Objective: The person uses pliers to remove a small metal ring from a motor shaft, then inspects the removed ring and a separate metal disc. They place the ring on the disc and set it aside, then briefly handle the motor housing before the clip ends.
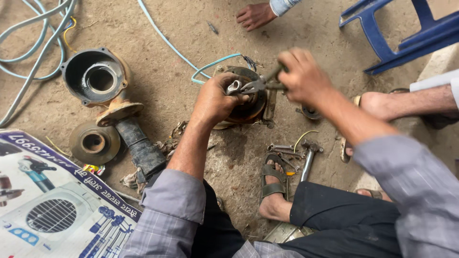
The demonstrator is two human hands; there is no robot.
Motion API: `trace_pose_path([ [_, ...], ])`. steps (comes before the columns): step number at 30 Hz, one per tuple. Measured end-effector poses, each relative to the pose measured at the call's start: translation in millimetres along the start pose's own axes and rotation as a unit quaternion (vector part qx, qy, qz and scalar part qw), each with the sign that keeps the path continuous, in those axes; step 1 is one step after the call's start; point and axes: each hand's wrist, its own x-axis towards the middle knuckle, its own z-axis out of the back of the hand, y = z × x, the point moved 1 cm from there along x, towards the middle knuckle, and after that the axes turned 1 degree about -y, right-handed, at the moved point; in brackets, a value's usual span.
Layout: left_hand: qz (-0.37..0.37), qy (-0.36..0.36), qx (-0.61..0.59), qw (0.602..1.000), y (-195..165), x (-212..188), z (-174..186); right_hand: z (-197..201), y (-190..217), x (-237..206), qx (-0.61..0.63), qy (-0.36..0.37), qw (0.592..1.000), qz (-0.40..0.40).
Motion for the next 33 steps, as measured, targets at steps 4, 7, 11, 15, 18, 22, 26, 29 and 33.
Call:
trace_pose_path([
  [4, -0.049, -0.004, 0.047, 0.998, 3.2, -0.4, 1.2, 29.4, 74.0, -43.5, 0.068, 0.053, 0.983, -0.161],
  [7, -0.033, 0.026, -0.002, 0.999, 6.8, 2.7, 0.4, 39.6, 85.6, -42.6, 0.156, 0.113, 0.957, -0.217],
  [11, -0.065, 0.002, 0.024, 0.998, 7.8, 6.9, 4.0, 40.3, 24.1, -2.9, 0.124, 0.177, 0.973, -0.085],
  [15, -0.018, -0.004, 0.005, 1.0, 4.7, 5.5, 0.0, 21.5, -32.8, 48.8, -0.051, 0.067, 0.991, 0.108],
  [18, -0.008, 0.002, -0.035, 0.999, 1.6, 4.1, -1.5, 19.6, -33.6, 47.5, -0.112, 0.041, 0.99, 0.07],
  [22, -0.021, 0.005, 0.037, 0.999, 0.9, 2.6, -0.5, 45.9, 13.4, 0.4, -0.048, 0.091, 0.994, -0.049],
  [26, -0.042, 0.019, 0.01, 0.999, 3.9, 3.7, 1.7, 60.1, 62.5, -28.5, 0.121, 0.313, 0.918, -0.212],
  [29, -0.044, 0.049, -0.021, 0.998, 5.8, 6.0, 2.0, 57.7, 51.7, -12.8, 0.148, 0.279, 0.932, -0.179],
  [33, -0.064, 0.017, 0.016, 0.998, 5.7, 7.2, 1.1, 42.1, -14.6, 37.4, -0.014, 0.117, 0.992, 0.048],
])
